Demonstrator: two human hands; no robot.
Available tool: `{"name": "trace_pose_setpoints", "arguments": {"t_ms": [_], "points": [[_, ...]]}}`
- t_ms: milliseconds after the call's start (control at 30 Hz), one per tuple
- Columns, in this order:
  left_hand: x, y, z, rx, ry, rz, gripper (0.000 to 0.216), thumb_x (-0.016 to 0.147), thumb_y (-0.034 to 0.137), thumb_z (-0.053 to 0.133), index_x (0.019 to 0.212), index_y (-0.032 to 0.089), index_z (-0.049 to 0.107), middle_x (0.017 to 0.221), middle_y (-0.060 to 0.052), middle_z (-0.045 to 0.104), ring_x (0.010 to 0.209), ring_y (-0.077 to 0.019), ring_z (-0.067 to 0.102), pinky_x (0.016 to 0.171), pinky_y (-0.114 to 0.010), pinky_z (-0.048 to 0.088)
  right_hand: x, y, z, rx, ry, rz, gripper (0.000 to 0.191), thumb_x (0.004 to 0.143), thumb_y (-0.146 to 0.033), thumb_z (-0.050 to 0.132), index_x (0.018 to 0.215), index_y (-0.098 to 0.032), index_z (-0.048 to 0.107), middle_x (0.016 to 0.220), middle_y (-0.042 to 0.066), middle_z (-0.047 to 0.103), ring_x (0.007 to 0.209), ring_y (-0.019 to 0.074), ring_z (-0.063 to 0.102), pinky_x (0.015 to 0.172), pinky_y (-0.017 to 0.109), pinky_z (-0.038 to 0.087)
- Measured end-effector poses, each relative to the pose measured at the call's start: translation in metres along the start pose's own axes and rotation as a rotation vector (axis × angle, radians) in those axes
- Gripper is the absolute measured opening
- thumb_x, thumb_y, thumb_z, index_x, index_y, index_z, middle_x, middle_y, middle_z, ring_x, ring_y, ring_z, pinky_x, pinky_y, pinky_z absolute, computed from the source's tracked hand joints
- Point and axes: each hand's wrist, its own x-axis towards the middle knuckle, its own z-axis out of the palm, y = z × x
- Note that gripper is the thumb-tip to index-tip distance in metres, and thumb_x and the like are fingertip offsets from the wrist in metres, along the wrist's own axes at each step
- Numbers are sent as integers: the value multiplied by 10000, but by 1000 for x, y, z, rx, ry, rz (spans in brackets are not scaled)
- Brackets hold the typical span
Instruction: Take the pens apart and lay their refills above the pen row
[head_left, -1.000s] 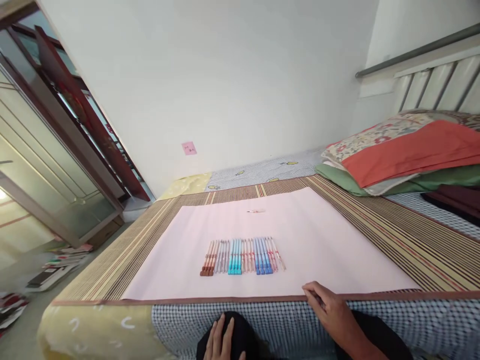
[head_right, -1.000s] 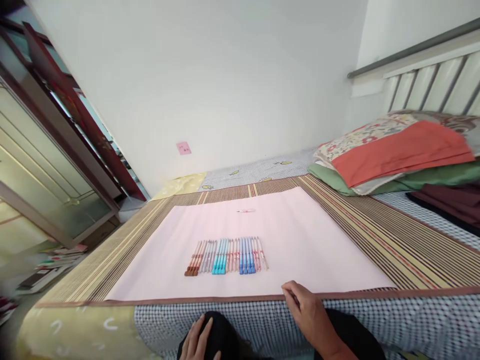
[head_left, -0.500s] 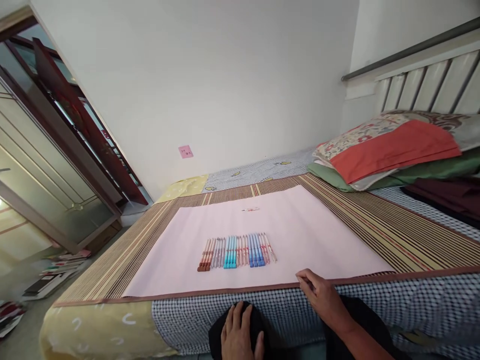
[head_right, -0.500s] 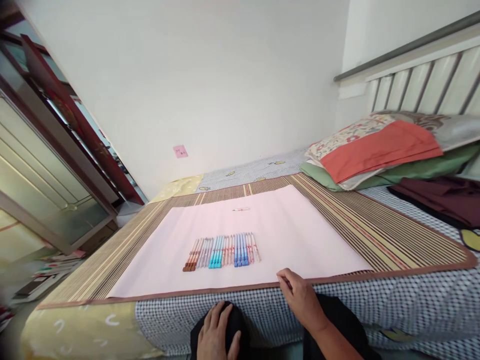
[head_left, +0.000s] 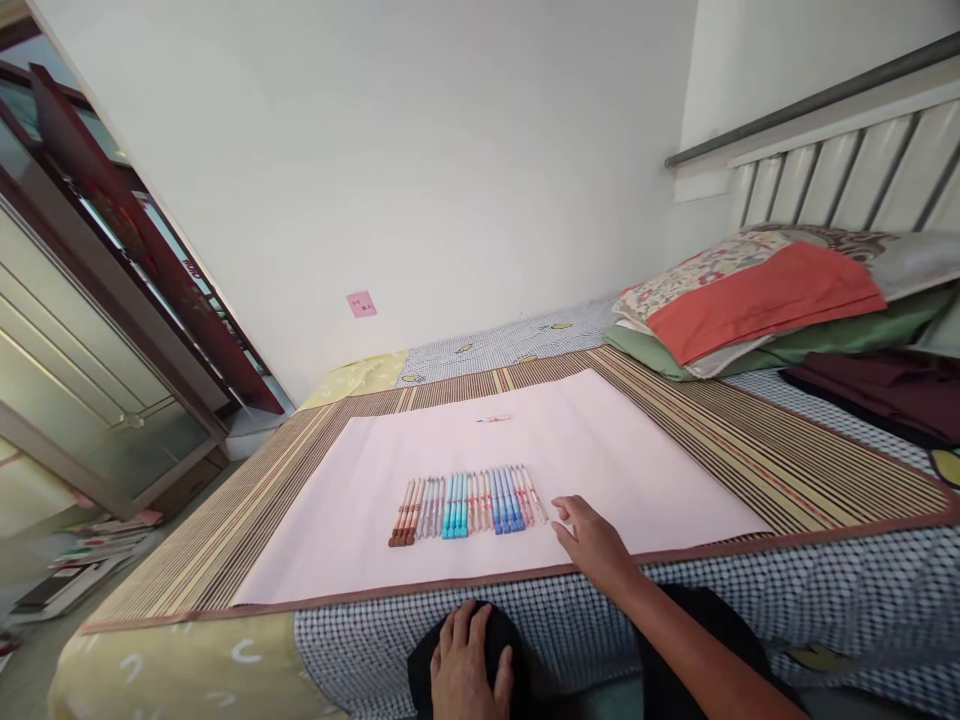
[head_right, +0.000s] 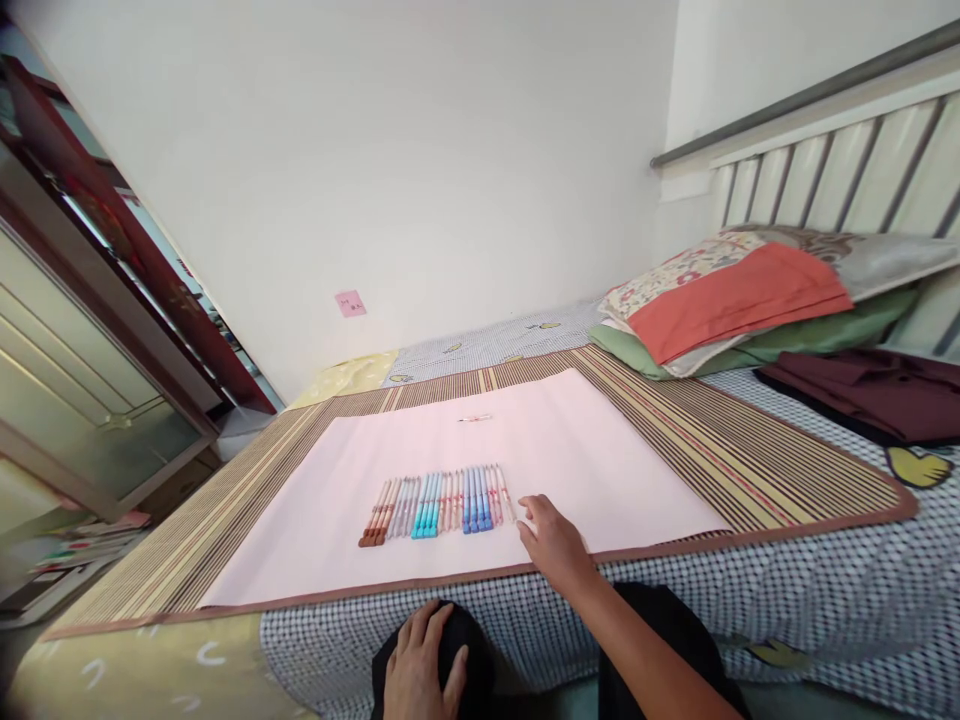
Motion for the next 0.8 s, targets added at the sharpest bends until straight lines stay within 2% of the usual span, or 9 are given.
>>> {"name": "trace_pose_setpoints", "arguments": {"t_ms": [133,300,433,600,733,800], "points": [[1,-1,2,12,4,3,524,885,328,505,1390,251,624,1519,-80,533,1423,-304,410,1123,-437,350,23,-10,13,-162,-128,104,333,895,-183,522,1222,-171,585,1190,119,641,997,213,666,827,298,474],[1,-2,2,9,-4,8,514,887,319,515,1387,255,620,1514,-89,535,1422,-314,410,1117,-446,354,38,-18,17,-315,-212,199,283,887,-151,509,1152,-149,606,1159,134,645,957,232,676,771,305,442],[3,-3,1,-3,4,5,502,894,323,510,1378,263,627,1508,-83,543,1419,-320,415,1116,-449,354,46,-18,11,-351,-211,283,252,880,-103,470,1078,-121,626,1110,169,653,921,252,686,731,327,435],[8,-9,7,28,5,6,510,879,320,530,1374,273,641,1500,-67,556,1411,-317,436,1101,-444,392,57,-6,2,-392,-173,371,254,884,-102,458,1068,-95,632,1117,183,637,908,251,690,697,320,422],[10,-16,18,34,32,-1,503,846,308,564,1337,294,673,1472,-52,588,1381,-327,479,1075,-468,429,67,5,0,-428,-145,353,244,920,-152,439,1061,-109,633,1156,173,610,884,228,674,651,306,388],[9,-20,24,-4,85,-5,497,811,285,597,1296,297,701,1432,-51,622,1346,-342,516,1044,-491,455,73,10,1,-401,-124,349,225,929,-168,432,1021,-134,635,1125,154,625,844,209,661,630,299,359]]}}
